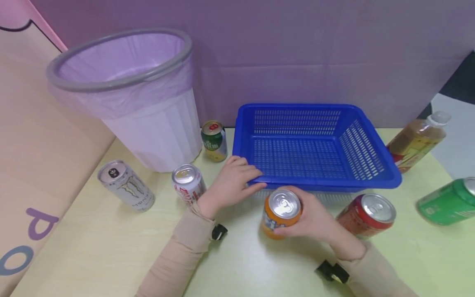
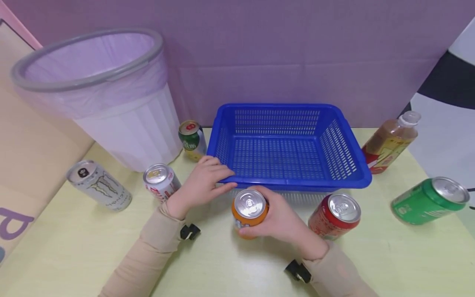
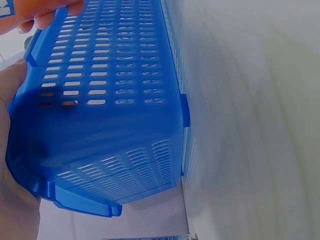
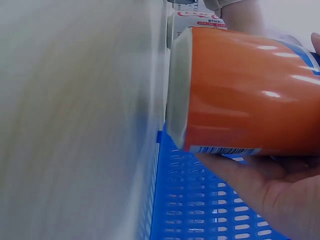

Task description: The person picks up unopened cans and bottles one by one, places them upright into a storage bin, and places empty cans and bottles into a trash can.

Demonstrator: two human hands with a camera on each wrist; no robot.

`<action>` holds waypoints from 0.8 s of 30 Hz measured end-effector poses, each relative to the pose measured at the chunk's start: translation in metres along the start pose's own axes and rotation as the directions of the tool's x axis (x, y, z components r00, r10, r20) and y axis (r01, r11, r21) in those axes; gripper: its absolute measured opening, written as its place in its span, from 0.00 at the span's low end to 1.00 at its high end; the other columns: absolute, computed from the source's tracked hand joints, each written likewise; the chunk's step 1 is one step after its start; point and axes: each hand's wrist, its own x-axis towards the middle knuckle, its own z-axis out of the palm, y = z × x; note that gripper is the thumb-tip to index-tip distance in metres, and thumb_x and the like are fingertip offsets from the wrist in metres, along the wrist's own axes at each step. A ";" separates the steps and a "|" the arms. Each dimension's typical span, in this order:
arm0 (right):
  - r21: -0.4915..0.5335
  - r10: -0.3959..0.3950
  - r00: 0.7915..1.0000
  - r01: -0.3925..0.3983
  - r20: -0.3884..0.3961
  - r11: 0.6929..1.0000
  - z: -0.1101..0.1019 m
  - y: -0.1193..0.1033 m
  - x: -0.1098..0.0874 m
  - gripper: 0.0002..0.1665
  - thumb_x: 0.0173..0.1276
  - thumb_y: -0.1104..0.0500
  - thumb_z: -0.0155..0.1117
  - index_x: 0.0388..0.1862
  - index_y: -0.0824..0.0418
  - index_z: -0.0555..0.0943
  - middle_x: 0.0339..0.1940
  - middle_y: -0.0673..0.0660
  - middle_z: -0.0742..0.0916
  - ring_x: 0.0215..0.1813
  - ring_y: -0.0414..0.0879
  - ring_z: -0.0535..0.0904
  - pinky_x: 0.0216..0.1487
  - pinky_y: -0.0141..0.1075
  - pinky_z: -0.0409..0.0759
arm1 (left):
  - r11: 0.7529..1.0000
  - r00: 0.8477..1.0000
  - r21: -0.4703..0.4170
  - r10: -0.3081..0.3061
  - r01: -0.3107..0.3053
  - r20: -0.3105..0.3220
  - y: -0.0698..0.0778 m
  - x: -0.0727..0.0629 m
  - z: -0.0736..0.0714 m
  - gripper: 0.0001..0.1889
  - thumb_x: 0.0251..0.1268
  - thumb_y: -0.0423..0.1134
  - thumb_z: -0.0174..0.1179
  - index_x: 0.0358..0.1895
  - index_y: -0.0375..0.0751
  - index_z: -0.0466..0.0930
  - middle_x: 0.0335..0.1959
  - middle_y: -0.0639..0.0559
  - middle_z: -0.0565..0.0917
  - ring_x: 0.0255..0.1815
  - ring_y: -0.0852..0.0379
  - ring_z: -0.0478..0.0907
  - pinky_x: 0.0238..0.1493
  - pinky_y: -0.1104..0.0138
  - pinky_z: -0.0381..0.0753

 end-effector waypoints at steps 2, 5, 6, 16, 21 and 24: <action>0.005 0.000 1.000 0.000 -0.002 1.000 -0.001 -0.001 0.000 0.44 0.36 0.57 0.83 0.54 0.67 0.74 0.44 0.57 0.85 0.46 0.39 0.80 0.50 0.37 0.79 | 1.000 1.000 0.003 0.001 -0.001 -0.004 0.000 0.000 0.000 0.12 0.64 0.52 0.58 0.40 0.49 0.83 0.34 0.60 0.85 0.36 0.59 0.71 0.52 0.62 0.66; 0.021 -0.006 1.000 0.006 -0.007 1.000 -0.004 -0.002 0.000 0.43 0.36 0.58 0.83 0.53 0.67 0.74 0.44 0.57 0.85 0.46 0.39 0.80 0.50 0.36 0.78 | 1.000 1.000 0.008 0.003 -0.003 -0.007 0.000 -0.001 0.000 0.13 0.64 0.52 0.59 0.40 0.49 0.83 0.34 0.59 0.85 0.36 0.59 0.71 0.52 0.62 0.66; 0.029 -0.008 1.000 0.008 -0.009 1.000 -0.004 -0.002 0.000 0.42 0.36 0.59 0.83 0.53 0.67 0.74 0.44 0.57 0.85 0.46 0.39 0.80 0.50 0.36 0.78 | 1.000 1.000 0.010 0.004 -0.004 -0.008 0.000 -0.001 0.000 0.13 0.64 0.52 0.59 0.40 0.48 0.83 0.34 0.59 0.85 0.36 0.59 0.71 0.52 0.62 0.66; -0.003 -0.002 0.998 0.002 -0.059 1.000 -0.014 -0.012 -0.003 0.43 0.35 0.61 0.83 0.53 0.67 0.74 0.45 0.59 0.85 0.46 0.37 0.80 0.49 0.35 0.78 | 1.000 1.000 0.009 0.008 -0.008 -0.007 -0.001 -0.001 0.000 0.13 0.64 0.52 0.58 0.40 0.48 0.83 0.34 0.59 0.86 0.36 0.59 0.71 0.52 0.62 0.66; -0.006 0.025 0.997 -0.025 -0.071 1.000 -0.018 -0.016 -0.005 0.42 0.36 0.61 0.82 0.54 0.67 0.74 0.45 0.58 0.85 0.46 0.37 0.80 0.49 0.35 0.79 | 1.000 1.000 0.000 0.006 -0.006 -0.009 0.000 -0.001 -0.001 0.12 0.64 0.52 0.59 0.40 0.48 0.83 0.34 0.59 0.86 0.35 0.59 0.71 0.51 0.62 0.66; -0.004 0.025 0.997 -0.025 -0.076 1.000 -0.021 -0.018 -0.006 0.41 0.37 0.62 0.82 0.53 0.67 0.74 0.45 0.58 0.85 0.46 0.37 0.80 0.49 0.35 0.79 | 1.000 1.000 -0.001 0.007 -0.007 -0.015 0.001 -0.001 -0.001 0.12 0.64 0.52 0.59 0.40 0.48 0.83 0.34 0.60 0.86 0.35 0.60 0.71 0.51 0.62 0.66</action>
